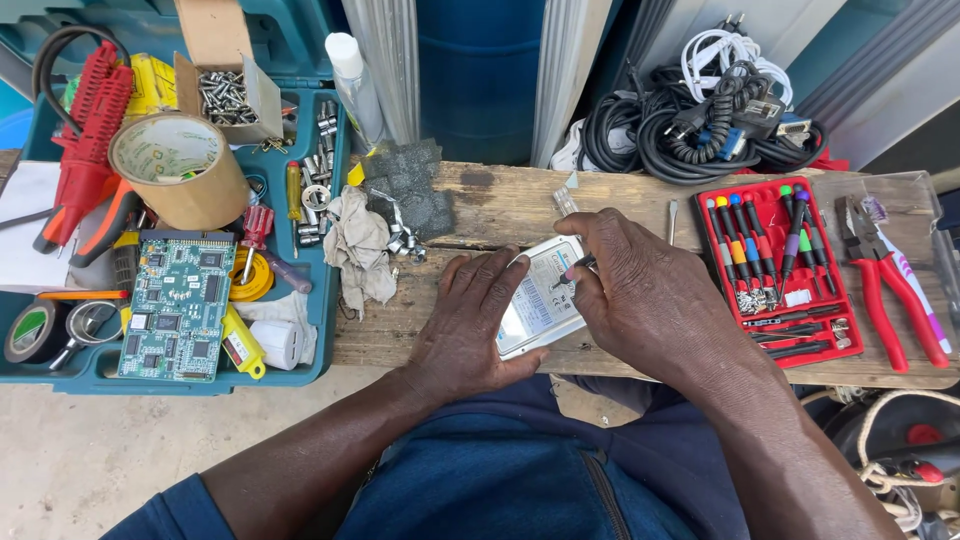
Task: Disassembling a hard drive using screwdrivers and prying tools on a workbench
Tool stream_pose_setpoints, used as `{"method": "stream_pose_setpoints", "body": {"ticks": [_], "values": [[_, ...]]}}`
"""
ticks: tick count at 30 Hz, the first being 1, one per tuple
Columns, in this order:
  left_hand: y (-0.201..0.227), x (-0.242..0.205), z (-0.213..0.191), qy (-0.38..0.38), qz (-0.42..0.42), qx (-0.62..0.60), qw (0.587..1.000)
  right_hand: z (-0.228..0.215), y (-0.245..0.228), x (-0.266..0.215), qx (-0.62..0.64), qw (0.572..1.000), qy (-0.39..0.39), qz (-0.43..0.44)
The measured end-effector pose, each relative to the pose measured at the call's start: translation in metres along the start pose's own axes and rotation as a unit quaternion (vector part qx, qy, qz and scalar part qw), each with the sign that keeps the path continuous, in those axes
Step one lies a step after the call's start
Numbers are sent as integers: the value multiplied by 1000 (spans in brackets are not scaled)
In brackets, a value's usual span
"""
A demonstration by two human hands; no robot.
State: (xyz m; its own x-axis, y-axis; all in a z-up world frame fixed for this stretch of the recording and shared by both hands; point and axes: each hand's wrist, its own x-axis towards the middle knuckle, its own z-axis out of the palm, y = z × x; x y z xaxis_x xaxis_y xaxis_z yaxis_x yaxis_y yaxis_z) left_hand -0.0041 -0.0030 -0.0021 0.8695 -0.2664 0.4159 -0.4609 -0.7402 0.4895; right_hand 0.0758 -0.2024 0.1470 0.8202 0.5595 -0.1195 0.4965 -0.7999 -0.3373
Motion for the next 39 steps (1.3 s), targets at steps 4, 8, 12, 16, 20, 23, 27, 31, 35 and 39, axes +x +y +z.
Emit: {"method": "stream_pose_setpoints", "body": {"ticks": [4, 8, 12, 16, 20, 23, 27, 31, 35, 39], "values": [[-1, -1, 1, 5, 5, -16, 1000, 12, 9, 3, -88, 992, 89, -16], [-1, -3, 1, 10, 6, -17, 1000, 11, 4, 3, -72, 988, 120, -61], [-3, -2, 2, 15, 9, -26, 1000, -5, -2, 4, -31, 998, 24, -45], [-1, -2, 2, 10, 13, -34, 999, -3, -4, 5, -105, 994, 2, 23], [-1, -1, -1, 13, 14, -30, 999, -2, -5, 10, -137, 989, -7, 61], [-1, -1, 1, 19, 13, -37, 999, -11, -7, 6, -68, 997, -26, -26], [0, 0, 0, 13, 7, -35, 999, -12, -12, 11, -51, 997, -59, -10], [-2, -1, -3, 17, 9, -36, 999, -3, -2, 17, -145, 988, 9, 47], [-1, -3, -1, 35, 7, -41, 999, -18, -6, 12, -74, 997, 0, -20], [3, -1, -5, 27, -6, -43, 999, -35, -7, 10, 33, 996, -16, 82]]}}
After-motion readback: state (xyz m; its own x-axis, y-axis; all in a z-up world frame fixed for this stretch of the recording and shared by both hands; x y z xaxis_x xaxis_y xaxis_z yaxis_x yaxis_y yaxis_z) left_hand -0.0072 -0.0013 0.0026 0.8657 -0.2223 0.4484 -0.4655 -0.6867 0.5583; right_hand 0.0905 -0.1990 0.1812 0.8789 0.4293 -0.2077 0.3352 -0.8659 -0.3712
